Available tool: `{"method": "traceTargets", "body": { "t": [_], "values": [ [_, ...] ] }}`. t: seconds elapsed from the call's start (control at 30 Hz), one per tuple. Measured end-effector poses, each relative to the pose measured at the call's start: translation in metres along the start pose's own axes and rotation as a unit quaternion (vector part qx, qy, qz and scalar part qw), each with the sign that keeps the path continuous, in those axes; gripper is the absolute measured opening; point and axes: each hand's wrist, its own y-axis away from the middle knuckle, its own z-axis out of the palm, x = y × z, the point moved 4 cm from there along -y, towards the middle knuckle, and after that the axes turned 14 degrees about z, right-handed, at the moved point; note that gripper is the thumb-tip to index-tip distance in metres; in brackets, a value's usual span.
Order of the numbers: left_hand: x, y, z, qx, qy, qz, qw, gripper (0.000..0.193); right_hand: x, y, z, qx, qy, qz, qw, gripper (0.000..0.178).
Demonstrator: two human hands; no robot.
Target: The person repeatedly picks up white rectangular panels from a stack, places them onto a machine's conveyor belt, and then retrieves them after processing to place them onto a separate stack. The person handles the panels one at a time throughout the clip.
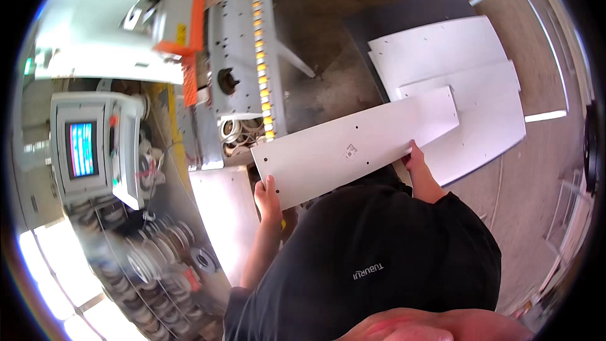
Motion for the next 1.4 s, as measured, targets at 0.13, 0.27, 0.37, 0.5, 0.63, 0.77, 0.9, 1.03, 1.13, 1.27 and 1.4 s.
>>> {"method": "traceTargets", "body": {
  "t": [0.13,0.27,0.37,0.5,0.63,0.77,0.9,1.03,1.13,1.27,1.4],
  "values": [
    [-0.026,0.004,-0.066,0.085,-0.065,0.016,0.994,0.040,0.032,0.008,0.031,0.021,0.064,-0.007,0.998,0.038],
    [-0.084,0.021,-0.142,0.180,0.016,-0.001,0.984,0.038,0.057,0.071,0.077,-0.038,0.139,-0.035,0.989,0.034],
    [-0.124,0.043,-0.187,0.261,0.097,-0.016,0.960,0.033,0.069,0.114,0.129,-0.115,0.222,-0.068,0.966,0.034],
    [-0.210,0.098,-0.235,0.358,0.166,-0.016,0.919,0.031,0.109,0.182,0.222,-0.196,0.369,-0.102,0.903,0.031],
    [-0.227,0.151,-0.241,0.436,0.156,-0.069,0.884,0.033,0.159,0.197,0.298,-0.244,0.479,-0.130,0.833,0.029],
    [-0.249,0.186,-0.268,0.442,0.056,-0.075,0.892,0.031,0.222,0.204,0.358,-0.256,0.571,-0.151,0.765,0.029],
    [-0.314,0.239,-0.311,0.458,-0.191,-0.076,0.865,0.030,0.307,0.182,0.397,-0.290,0.653,-0.113,0.691,0.027],
    [-0.291,0.240,-0.321,0.406,-0.195,-0.138,0.882,0.025,0.323,0.187,0.413,-0.302,0.703,-0.136,0.629,0.025],
    [-0.326,0.276,-0.330,0.395,-0.231,-0.176,0.871,0.026,0.333,0.208,0.426,-0.314,0.696,-0.182,0.620,0.030],
    [-0.385,0.317,-0.317,0.387,-0.311,-0.181,0.849,0.029,0.343,0.198,0.446,-0.336,0.683,-0.262,0.593,0.052],
    [-0.355,0.282,-0.304,0.434,-0.207,-0.170,0.860,0.031,0.351,0.163,0.457,-0.401,0.641,-0.202,0.623,0.067]
  ]
}}
